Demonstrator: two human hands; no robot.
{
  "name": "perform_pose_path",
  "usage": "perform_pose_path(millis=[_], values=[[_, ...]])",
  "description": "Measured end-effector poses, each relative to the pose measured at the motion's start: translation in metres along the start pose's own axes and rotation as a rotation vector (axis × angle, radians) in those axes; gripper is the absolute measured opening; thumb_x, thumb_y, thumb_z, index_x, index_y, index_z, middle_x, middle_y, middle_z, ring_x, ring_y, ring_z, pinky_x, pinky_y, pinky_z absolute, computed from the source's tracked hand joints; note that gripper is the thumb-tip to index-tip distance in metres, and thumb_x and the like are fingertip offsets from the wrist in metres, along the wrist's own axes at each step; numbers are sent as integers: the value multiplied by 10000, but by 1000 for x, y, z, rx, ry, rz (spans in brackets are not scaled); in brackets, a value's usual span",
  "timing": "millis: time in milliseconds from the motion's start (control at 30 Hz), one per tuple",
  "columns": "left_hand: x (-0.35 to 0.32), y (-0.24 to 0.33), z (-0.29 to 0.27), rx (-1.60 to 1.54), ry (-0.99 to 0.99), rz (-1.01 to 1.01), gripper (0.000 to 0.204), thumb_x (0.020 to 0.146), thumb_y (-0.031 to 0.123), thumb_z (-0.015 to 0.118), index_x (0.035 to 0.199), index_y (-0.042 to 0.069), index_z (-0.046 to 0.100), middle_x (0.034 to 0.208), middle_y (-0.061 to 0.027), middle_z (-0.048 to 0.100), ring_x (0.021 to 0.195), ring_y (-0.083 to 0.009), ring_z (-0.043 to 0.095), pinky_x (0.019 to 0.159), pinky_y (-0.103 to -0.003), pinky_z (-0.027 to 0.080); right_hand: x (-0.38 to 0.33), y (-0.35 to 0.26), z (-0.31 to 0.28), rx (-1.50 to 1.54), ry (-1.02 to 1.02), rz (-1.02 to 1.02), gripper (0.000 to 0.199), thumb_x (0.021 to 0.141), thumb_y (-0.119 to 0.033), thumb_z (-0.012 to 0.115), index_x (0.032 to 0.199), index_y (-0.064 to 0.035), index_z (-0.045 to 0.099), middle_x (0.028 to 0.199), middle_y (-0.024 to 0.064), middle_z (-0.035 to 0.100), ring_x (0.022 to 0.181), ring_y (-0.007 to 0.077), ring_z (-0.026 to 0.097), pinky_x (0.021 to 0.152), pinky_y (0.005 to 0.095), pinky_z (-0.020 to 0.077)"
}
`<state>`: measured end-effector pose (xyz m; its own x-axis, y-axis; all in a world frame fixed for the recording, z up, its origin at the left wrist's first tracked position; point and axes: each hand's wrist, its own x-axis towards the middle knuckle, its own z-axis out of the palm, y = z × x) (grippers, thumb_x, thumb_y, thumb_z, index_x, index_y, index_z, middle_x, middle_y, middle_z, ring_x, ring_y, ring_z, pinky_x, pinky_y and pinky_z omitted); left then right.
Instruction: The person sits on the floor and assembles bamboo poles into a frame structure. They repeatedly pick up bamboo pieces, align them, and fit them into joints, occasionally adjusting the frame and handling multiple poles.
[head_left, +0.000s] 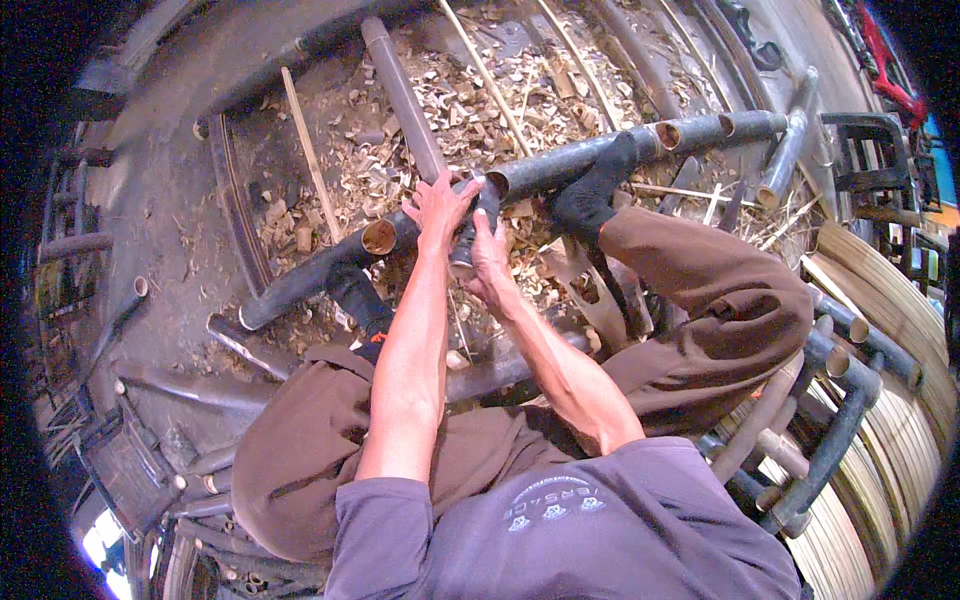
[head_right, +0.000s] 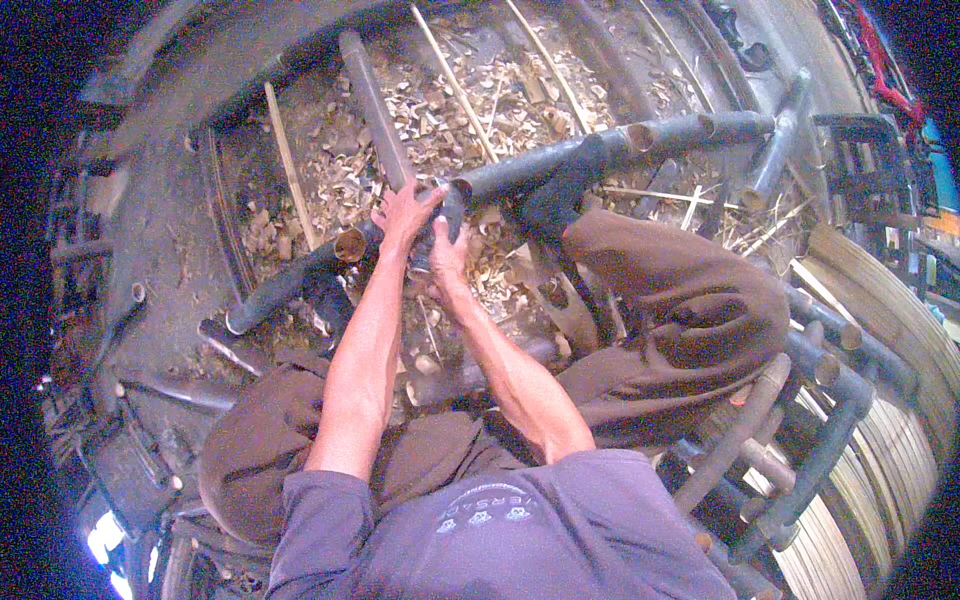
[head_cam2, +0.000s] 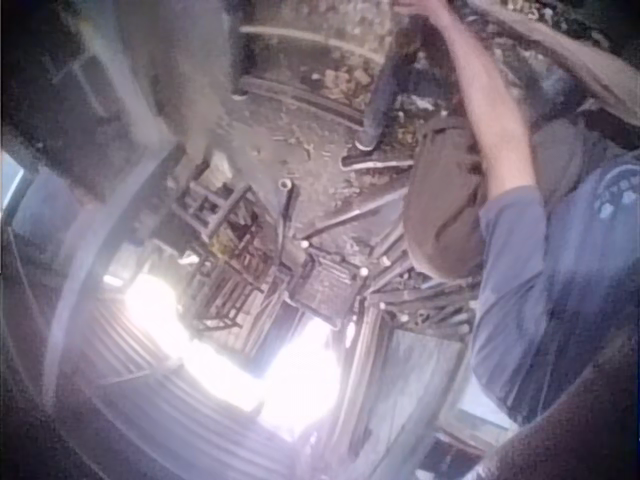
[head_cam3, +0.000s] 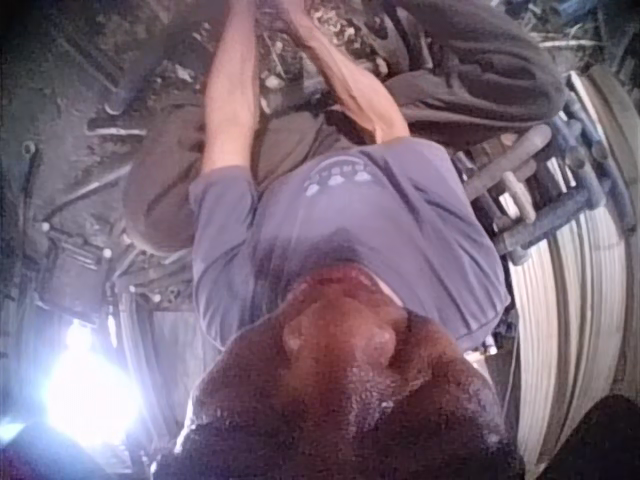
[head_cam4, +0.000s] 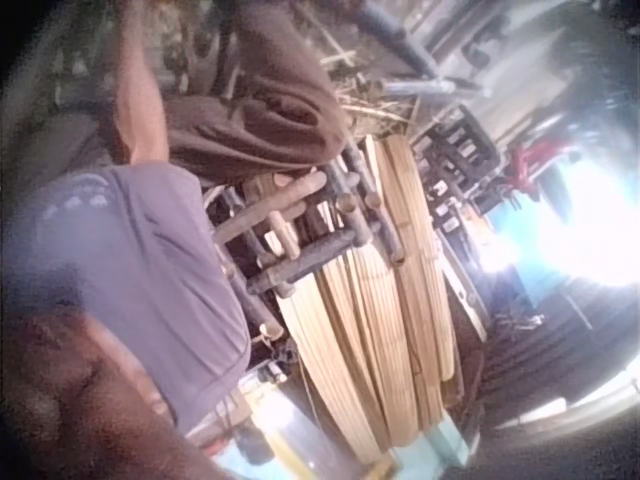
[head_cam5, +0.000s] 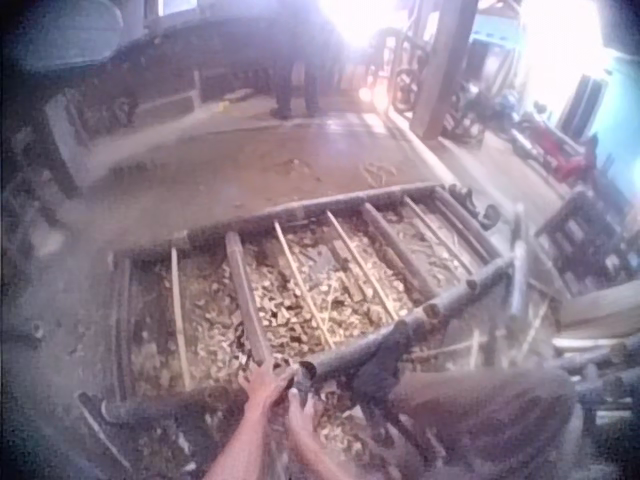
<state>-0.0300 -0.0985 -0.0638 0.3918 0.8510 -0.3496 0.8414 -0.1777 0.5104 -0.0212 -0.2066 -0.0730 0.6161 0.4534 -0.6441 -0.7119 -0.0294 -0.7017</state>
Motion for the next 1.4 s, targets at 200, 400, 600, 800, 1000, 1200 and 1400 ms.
perform_pose_path(millis=[200, 400, 600, 800, 1000, 1200, 1400], values=[[-18, 25, -6, 83, -20, -21, 1087, 607, 897, 501, 1374, 127, 490, 1398, -416, 229, 1367, -493, 184, 1106, -591, 6, -10, -61, -39, 220, -329, 540, 391, 972, -465, 456, 970, -80, 518, 697, 70, 583, 528, 184, 582, 497, 343, 532], [-17, 44, 12, 6, 29, -69, 1157, 594, 887, 528, 1354, 17, 475, 1438, -462, 26, 1400, -527, -1, 1116, -584, -71, 12, -99, -63, -574, -355, 323, 522, 982, -520, 369, 936, -55, 601, 724, 44, 590, 587, 144, 554, 521, 301, 475], [-17, 33, 27, 43, 138, -72, 951, 683, 762, 594, 1244, -4, 538, 1408, -490, 73, 1376, -558, 69, 1096, -625, -33, 46, -139, -70, -727, -425, 646, 512, 921, -571, 472, 896, -81, 614, 672, 43, 615, 528, 178, 591, 478, 349, 508], [-14, 35, 32, 33, 153, -33, 884, 744, 726, 561, 1245, -2, 534, 1405, -494, 72, 1376, -560, 57, 1084, -644, -16, 83, -165, -70, -766, -600, 922, 550, 930, -583, 424, 941, -61, 597, 694, 56, 616, 530, 198, 591, 504, 338, 522], [20, -23, -13, -117, -162, -68, 667, 853, 676, 433, 1300, 194, 542, 1436, -269, 340, 1345, -453, 290, 1084, -613, 126, 6, -125, -43, -775, -306, 174, 564, 917, -485, 534, 1201, 2, 556, 981, 106, 638, 970, 170, 553, 892, 377, 441], [11, -34, -20, 67, -240, 89, 525, 926, 592, 359, 1391, 355, 419, 1363, -164, 485, 1322, -403, 356, 1081, -613, 111, -12, -76, -30, -123, -214, 255, 343, 846, -244, 683, 1071, -45, 519, 749, 61, 577, 586, 175, 600, 498, 326, 514], [7, -35, -25, 94, -361, 26, 548, 933, 619, 268, 1406, 382, 412, 1411, -172, 425, 1349, -396, 305, 1084, -633, 50, -4, -45, 6, 50, -74, 307, 285, 900, -241, 633, 1018, -5, 526, 722, 94, 587, 542, 207, 607, 476, 370, 554]])
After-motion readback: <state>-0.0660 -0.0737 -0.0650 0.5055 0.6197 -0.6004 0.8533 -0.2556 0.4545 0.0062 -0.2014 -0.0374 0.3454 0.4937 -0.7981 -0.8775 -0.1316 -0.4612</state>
